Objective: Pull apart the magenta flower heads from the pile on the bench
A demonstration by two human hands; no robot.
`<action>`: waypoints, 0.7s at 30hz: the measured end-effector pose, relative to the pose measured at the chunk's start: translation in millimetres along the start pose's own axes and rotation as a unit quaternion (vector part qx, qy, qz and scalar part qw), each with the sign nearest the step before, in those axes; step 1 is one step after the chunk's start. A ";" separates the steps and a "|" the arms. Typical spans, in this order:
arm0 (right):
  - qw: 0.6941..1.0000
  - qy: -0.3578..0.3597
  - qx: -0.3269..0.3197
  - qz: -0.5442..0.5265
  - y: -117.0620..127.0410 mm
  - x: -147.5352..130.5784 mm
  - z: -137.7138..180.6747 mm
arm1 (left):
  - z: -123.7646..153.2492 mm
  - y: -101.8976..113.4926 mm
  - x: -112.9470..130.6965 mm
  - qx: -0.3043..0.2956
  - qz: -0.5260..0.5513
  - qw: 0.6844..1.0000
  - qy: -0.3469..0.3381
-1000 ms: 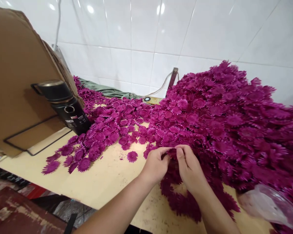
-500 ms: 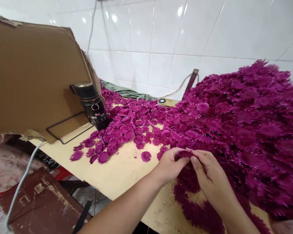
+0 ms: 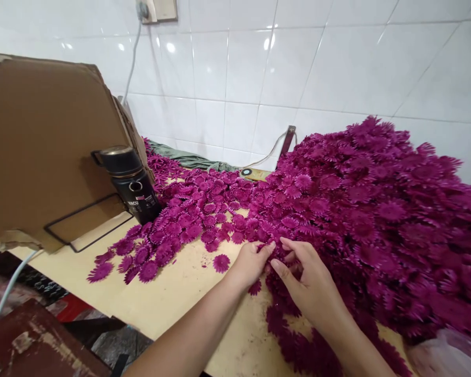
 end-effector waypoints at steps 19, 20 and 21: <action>0.965 -0.093 0.183 -0.163 51.9 35.6 -3.8 | 9.3 -22.5 9.7 -0.026 -0.004 1.000 0.001; 0.953 -0.106 0.220 -0.179 63.1 46.1 -0.1 | 9.4 -18.4 6.2 -0.011 -0.010 1.000 0.011; 0.943 -0.117 0.248 -0.189 73.2 56.0 3.3 | 9.7 -14.3 2.1 0.002 -0.016 1.000 0.023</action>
Point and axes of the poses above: each hand's wrist, its own z-axis away from the middle knuckle, its own y-axis out of the back of the hand, x = y × z, the point moved 9 cm from there along -z, towards the middle knuckle, and after that the axes turned 15 degrees about -x, right-handed, at the moved point
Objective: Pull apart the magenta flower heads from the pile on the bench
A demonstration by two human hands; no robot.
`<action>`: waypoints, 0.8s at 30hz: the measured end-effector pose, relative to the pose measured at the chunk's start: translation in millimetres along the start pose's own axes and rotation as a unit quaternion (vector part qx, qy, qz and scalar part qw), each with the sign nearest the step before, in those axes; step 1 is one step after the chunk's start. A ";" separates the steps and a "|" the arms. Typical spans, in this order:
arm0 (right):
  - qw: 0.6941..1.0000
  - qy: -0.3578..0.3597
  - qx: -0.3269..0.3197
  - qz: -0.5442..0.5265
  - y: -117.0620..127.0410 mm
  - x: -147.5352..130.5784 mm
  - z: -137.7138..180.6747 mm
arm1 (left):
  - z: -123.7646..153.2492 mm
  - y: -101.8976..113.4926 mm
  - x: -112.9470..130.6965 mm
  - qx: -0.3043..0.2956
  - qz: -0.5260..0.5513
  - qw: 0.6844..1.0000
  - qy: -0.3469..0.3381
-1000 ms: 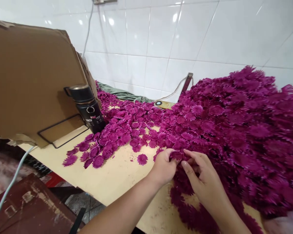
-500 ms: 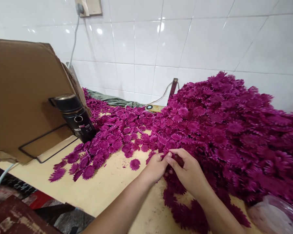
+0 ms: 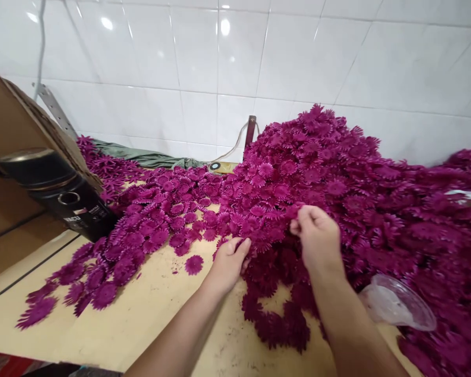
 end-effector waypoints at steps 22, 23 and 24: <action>0.958 0.090 -0.129 0.240 -42.6 -26.0 7.5 | 5.7 8.7 -15.2 0.044 -0.037 0.998 0.035; 0.957 0.093 -0.084 0.260 -30.6 -27.8 2.5 | 4.4 5.0 -12.6 0.019 -0.040 0.999 0.017; 0.954 0.095 -0.047 0.280 -19.1 -28.8 -2.3 | 3.5 1.1 -10.1 -0.008 -0.040 0.999 -0.001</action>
Point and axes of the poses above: each hand's wrist, its own z-axis away from the middle knuckle, its own y-axis out of the back of the hand, x = y × z, the point moved 9 cm from there along -z, towards the middle knuckle, and after that the axes turned 15 degrees about -x, right-handed, at the moved point
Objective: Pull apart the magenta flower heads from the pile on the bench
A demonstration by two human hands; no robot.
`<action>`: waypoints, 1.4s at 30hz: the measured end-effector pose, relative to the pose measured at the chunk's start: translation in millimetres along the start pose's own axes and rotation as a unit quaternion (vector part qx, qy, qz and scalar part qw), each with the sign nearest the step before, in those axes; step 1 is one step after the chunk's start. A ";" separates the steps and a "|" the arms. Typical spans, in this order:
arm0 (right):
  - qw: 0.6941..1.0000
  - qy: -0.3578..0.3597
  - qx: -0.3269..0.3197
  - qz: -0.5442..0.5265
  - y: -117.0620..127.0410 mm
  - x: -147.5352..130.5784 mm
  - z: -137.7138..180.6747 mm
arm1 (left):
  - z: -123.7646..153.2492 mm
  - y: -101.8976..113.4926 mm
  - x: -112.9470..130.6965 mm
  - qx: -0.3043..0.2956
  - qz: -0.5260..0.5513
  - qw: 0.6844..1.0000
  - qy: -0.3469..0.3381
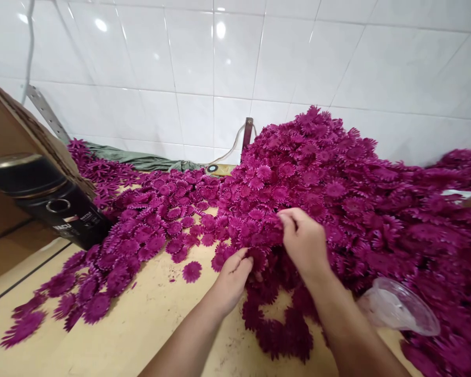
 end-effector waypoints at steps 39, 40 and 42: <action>0.992 -0.049 0.081 -0.080 24.3 22.2 8.2 | -1.7 -6.4 -5.4 -0.020 0.068 0.997 -0.004; 0.987 -0.060 0.114 -0.097 37.7 34.8 5.5 | -0.8 -6.7 -6.1 -0.022 0.066 0.998 0.000; 0.992 -0.048 0.103 -0.050 47.6 43.1 -0.9 | 0.1 -4.8 -4.4 -0.014 0.058 0.998 -0.008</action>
Point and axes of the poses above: each hand's wrist, its own z-axis away from the middle knuckle, its own y-axis out of the back of the hand, x = y × z, the point moved 9 cm from there along -z, towards the middle knuckle, and after that the axes turned 15 degrees about -x, right-handed, at the moved point
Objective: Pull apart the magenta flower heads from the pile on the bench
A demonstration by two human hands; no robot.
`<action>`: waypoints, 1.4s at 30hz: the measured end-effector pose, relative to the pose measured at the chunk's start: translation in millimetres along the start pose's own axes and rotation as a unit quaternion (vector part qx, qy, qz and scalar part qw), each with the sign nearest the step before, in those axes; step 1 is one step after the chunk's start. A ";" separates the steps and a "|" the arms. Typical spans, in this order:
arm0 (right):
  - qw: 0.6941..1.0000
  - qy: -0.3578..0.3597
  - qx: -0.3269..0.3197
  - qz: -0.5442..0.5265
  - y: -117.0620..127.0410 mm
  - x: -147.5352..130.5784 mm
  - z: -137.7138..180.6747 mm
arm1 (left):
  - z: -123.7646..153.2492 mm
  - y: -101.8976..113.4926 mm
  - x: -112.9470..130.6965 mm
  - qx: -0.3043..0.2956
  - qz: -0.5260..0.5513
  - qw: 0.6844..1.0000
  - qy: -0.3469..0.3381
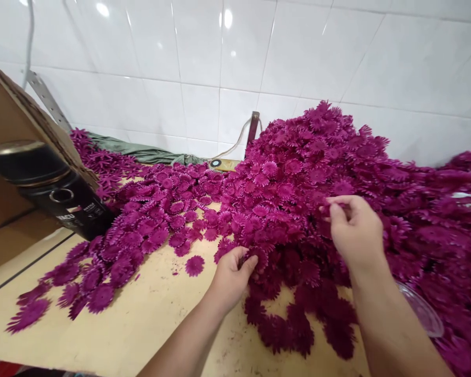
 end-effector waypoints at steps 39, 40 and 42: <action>0.985 -0.027 -0.061 0.156 -40.0 -31.7 11.1 | 10.9 -4.3 24.1 -0.015 0.014 1.000 -0.021; 0.986 -0.064 -0.023 0.153 -24.5 -18.6 5.5 | 14.7 -3.1 20.1 -0.018 0.019 1.000 -0.009; 0.991 -0.048 -0.048 0.115 -17.5 -7.2 -3.1 | 19.7 3.8 13.2 -0.006 0.030 1.000 0.007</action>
Point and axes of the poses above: each hand's wrist, its own z-axis away from the middle knuckle, its own y-axis out of the back of the hand, x = y × z, the point moved 9 cm from there along -z, towards the middle knuckle, and after that the axes turned 15 degrees about -x, right-handed, at the moved point
